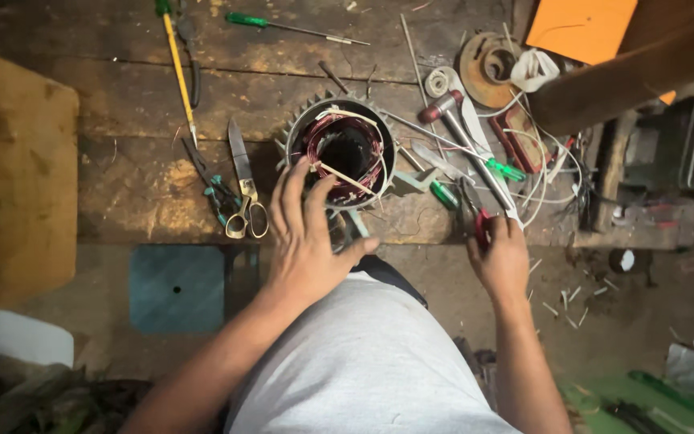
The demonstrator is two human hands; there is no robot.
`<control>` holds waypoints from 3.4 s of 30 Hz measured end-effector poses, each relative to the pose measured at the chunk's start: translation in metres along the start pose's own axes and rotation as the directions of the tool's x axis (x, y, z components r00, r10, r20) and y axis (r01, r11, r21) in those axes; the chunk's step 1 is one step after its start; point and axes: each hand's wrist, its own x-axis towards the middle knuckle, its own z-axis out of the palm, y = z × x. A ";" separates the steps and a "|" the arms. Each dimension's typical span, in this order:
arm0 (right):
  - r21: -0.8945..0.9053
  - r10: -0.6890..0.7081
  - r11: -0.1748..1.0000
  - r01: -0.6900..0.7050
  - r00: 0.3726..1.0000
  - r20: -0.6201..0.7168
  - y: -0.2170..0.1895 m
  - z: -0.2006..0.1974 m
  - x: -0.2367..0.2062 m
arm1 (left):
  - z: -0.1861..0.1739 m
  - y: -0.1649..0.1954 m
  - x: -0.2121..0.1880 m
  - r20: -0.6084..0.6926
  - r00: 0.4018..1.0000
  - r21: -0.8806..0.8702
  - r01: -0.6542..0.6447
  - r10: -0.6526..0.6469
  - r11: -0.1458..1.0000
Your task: The person works on an electric motor stator at a cluttered workbench, using pliers and scissors to cut and pull white insulating strips out of the stator slots and removing old winding material by hand. They then handle a length of white wire, pulling and positioning it around the stator.
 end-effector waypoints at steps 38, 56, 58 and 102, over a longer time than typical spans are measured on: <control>0.390 -0.856 0.383 0.837 0.480 -0.190 -0.165 -0.094 0.106 | -0.037 0.014 0.045 0.063 0.944 -0.062 -0.321 0.325 0.945; 0.457 -0.842 0.385 0.802 0.508 -0.183 -0.169 -0.060 0.136 | -0.032 0.004 0.053 -0.011 0.977 -0.151 -0.214 0.215 0.965; 0.535 -0.809 0.415 0.736 0.567 -0.153 -0.168 -0.057 0.133 | -0.032 0.003 0.054 0.017 0.981 -0.203 -0.184 0.192 0.962; 0.757 -0.709 0.469 0.454 0.706 0.016 -0.163 -0.049 0.134 | -0.015 -0.008 0.062 0.167 0.985 -0.318 0.022 0.033 0.948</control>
